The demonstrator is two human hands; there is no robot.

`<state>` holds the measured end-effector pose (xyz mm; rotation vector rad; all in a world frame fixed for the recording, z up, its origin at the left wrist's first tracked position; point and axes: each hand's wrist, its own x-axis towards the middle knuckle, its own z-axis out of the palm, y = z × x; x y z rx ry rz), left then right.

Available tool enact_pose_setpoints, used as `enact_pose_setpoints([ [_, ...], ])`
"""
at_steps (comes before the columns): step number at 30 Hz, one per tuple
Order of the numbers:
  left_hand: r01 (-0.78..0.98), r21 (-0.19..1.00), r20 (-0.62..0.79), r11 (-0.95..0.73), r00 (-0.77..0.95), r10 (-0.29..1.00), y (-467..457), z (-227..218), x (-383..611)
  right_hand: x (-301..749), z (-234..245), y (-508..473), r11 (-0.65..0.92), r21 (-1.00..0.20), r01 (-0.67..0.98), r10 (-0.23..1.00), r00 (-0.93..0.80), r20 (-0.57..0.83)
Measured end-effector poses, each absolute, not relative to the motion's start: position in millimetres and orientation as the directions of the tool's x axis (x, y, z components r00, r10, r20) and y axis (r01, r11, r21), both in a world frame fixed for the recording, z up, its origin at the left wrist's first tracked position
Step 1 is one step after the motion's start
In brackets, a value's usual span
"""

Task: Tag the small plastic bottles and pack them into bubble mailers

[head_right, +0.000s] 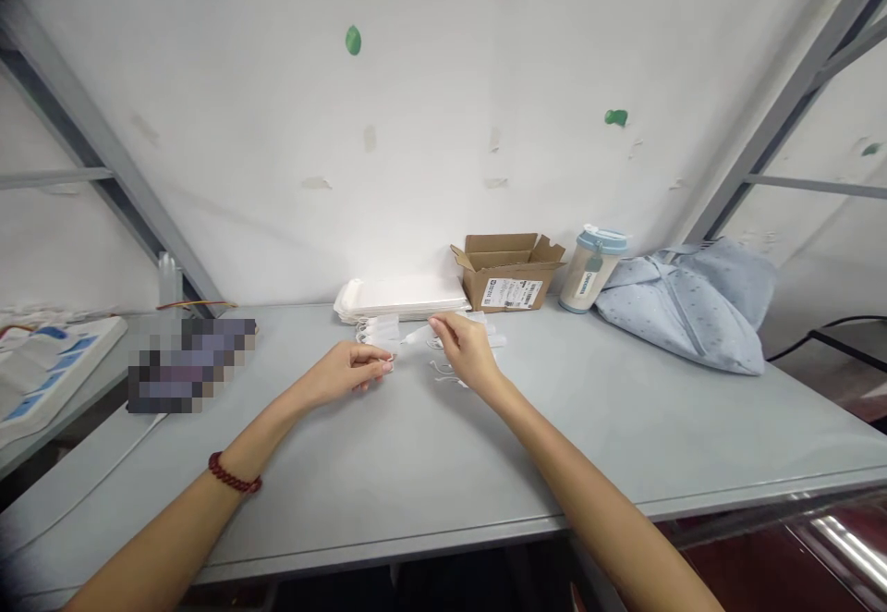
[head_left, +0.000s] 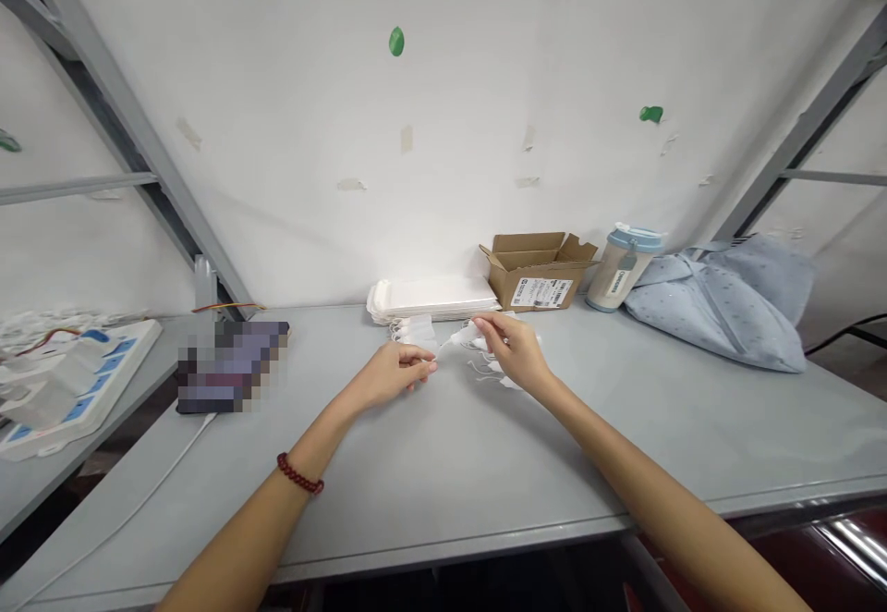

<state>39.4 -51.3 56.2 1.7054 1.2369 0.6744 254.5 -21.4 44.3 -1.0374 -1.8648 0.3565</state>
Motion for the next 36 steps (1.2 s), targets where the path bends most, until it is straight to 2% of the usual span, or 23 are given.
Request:
enact_pose_setpoints([
  [4, 0.392, 0.911, -0.041, -0.124, 0.386, 0.922, -50.4, 53.3, 40.3, 253.6, 42.0, -21.2, 0.598, -0.641, 0.481, 0.791, -0.225, 0.569],
  [10, 0.329, 0.943, -0.039, -0.061, 0.289, 0.957, -50.9, 56.0, 41.0, 252.7, 41.4, -21.2, 0.559, -0.688, 0.462, 0.823, -0.205, 0.531],
  [16, 0.281, 0.959, -0.044, -0.043, 0.295, 0.955, -53.2, 59.2, 42.9, 250.2, 40.4, -23.8, 0.543, -0.726, 0.423, 0.838, -0.209, 0.505],
  [36, 0.283, 0.958, -0.044, -0.052, 0.321, 0.946, -52.2, 56.8, 41.2, 249.6, 40.7, -25.3, 0.53, -0.749, 0.398, 0.846, -0.186, 0.5],
])
